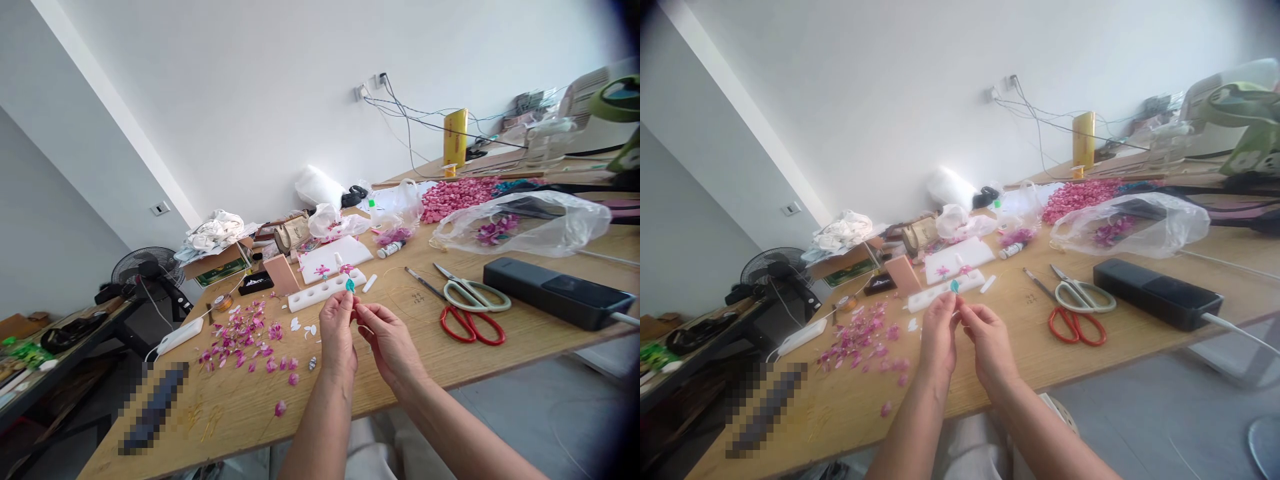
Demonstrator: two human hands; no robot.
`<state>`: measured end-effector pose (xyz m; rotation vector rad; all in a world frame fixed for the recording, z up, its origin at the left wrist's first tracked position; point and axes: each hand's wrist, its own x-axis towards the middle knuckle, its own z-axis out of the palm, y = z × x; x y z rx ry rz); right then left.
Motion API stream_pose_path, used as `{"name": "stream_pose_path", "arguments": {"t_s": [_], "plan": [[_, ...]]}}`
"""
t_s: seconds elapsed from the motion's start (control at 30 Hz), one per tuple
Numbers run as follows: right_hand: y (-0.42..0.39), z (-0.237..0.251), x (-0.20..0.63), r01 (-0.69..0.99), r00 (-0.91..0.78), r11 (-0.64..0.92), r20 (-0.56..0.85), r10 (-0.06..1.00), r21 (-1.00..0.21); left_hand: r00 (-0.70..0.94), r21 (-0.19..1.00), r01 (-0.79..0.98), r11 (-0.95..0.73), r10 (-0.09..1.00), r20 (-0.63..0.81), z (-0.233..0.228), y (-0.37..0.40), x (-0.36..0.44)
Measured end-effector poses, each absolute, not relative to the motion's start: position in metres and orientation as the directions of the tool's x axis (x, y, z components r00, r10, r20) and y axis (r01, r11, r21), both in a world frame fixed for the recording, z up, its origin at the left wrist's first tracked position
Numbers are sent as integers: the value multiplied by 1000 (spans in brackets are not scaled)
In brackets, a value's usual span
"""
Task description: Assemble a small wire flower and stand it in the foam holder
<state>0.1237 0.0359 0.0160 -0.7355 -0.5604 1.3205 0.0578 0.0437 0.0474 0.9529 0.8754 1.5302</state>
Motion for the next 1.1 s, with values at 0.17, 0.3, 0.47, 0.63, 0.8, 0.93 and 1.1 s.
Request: {"name": "stream_pose_path", "arguments": {"t_s": [0.17,0.3,0.47,0.63,0.8,0.93,1.1], "plan": [[35,11,120,-601,163,91,-10,986,-794,-133,901,-390,-188,980,147,45,46,59],[35,12,130,-500,113,87,34,993,-862,-148,925,-307,-222,972,184,46,48,54],[46,26,155,-379,110,165,133,985,-911,-91,959,-137,-249,967,239,50,43,46],[57,42,166,-296,-38,175,194,980,-939,1,962,-81,-262,965,263,52,38,47],[58,42,168,-271,-43,190,209,977,-944,51,962,-86,-261,963,265,53,38,46],[58,36,165,-256,8,201,206,978,-945,-14,947,-125,-297,955,298,54,37,47],[59,35,159,-244,47,193,187,981,-950,-56,947,-103,-303,953,299,49,42,48]]}}
